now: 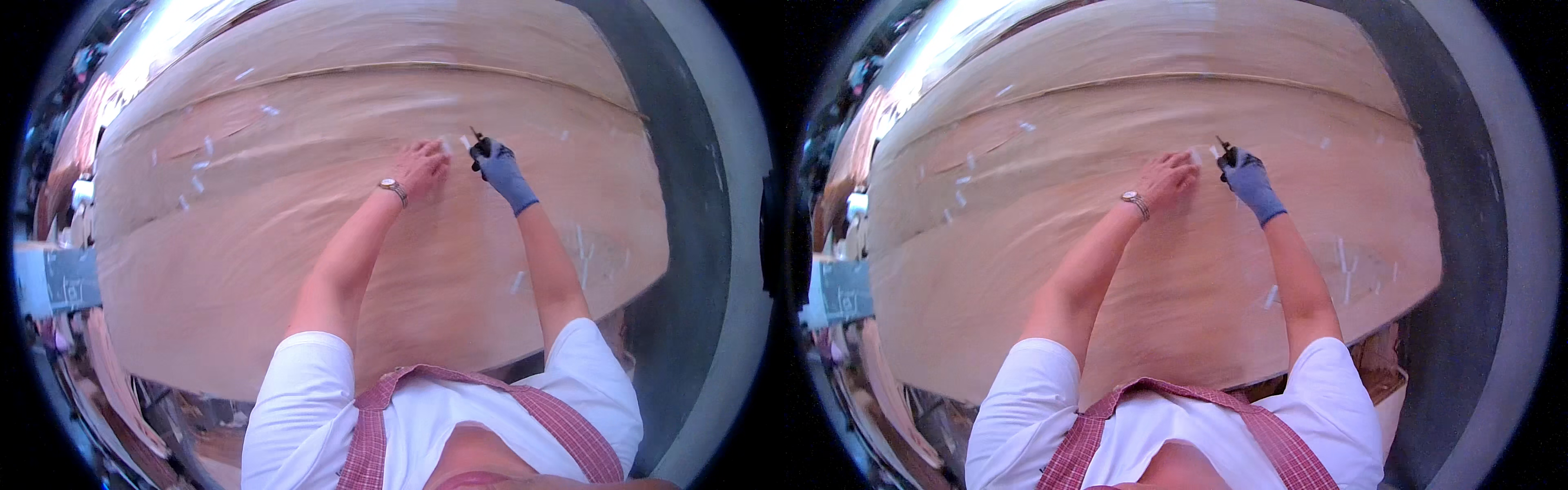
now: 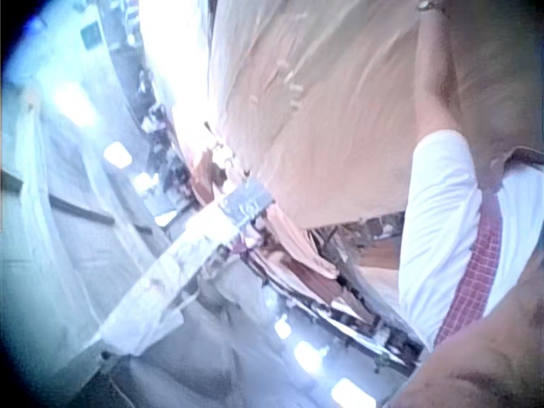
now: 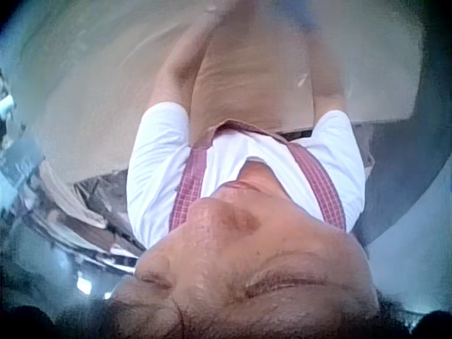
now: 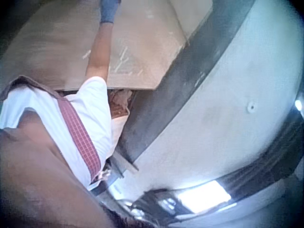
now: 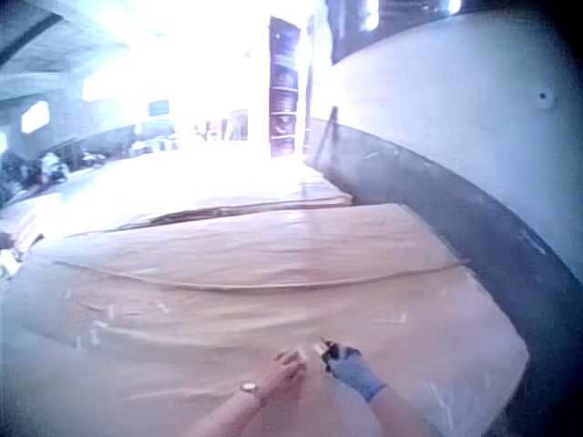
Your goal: The person applies adhesive tape to cracks and holes in sheets of wood veneer using a small utility knife and tape strips.
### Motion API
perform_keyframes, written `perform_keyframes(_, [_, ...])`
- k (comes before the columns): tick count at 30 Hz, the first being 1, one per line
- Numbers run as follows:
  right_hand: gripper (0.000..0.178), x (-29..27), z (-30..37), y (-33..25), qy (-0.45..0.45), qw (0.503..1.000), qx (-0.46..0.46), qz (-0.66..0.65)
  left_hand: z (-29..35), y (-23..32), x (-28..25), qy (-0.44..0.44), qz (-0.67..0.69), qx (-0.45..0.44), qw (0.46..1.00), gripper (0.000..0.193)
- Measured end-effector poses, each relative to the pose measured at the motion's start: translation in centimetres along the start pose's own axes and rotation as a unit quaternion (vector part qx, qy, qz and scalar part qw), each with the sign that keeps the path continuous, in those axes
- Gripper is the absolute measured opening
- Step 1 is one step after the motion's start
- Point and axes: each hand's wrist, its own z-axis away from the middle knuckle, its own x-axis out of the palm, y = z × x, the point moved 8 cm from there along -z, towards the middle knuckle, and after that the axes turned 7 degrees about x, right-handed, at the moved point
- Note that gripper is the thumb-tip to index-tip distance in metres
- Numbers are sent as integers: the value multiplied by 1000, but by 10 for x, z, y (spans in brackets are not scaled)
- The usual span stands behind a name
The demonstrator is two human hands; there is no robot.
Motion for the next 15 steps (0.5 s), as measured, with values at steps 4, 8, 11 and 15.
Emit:
perform_keyframes(4, [31, 63, 32, -39, -117, 967, -31, -223, 111, -13, -52, 104, -51, -67, 991, 43])
perform_keyframes(8, [31, 179, 48, -130, -201, 949, -50, -239, 276, -90, -123, 150, -183, -244, 941, 53])
perform_keyframes(11, [24, 255, 64, -222, -246, 927, -79, -271, 330, -134, -157, 190, -163, -277, 928, 59])
perform_keyframes(15, [24, 342, 51, -268, -276, 899, -7, -339, 347, -182, -160, 245, -72, -260, 931, 57])
